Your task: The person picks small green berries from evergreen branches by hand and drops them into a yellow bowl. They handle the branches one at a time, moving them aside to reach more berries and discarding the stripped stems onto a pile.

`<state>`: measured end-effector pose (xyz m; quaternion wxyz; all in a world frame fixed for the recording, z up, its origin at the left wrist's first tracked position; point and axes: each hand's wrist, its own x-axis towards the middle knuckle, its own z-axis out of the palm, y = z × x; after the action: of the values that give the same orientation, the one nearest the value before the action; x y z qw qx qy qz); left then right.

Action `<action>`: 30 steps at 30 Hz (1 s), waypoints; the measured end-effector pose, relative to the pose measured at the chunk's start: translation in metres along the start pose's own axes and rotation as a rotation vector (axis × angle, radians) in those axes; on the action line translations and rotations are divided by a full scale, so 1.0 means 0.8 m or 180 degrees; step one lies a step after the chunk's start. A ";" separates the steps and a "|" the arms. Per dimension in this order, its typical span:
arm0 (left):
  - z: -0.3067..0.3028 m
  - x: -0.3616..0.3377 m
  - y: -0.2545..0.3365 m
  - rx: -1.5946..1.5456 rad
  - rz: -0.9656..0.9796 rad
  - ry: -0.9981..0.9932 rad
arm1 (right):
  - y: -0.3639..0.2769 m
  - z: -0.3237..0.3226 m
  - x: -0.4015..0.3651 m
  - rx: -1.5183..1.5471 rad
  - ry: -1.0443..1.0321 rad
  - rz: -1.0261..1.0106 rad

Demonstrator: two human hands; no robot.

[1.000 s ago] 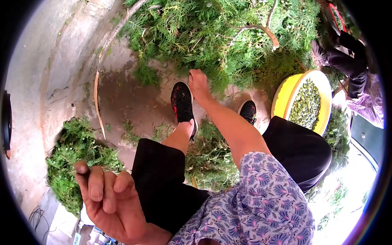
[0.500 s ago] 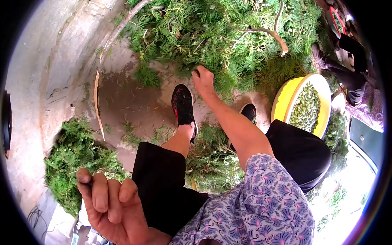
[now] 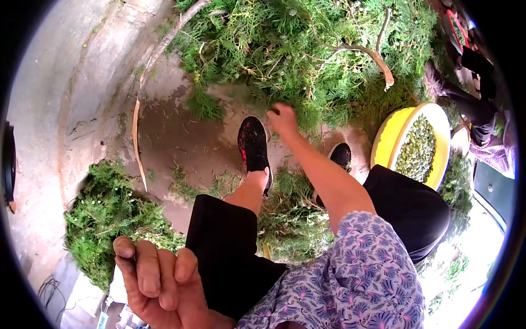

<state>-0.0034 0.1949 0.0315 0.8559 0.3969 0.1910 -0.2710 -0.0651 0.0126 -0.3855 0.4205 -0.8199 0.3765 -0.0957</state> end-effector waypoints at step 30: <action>-0.010 0.002 0.009 -0.0234 0.0136 -0.0171 | -0.126 -0.051 0.022 0.3806 -0.1544 0.1736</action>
<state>0.0011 0.2049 0.0298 0.8803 0.3617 0.1692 -0.2560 -0.0181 0.0120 -0.2856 0.8806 -0.3225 0.3471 0.0082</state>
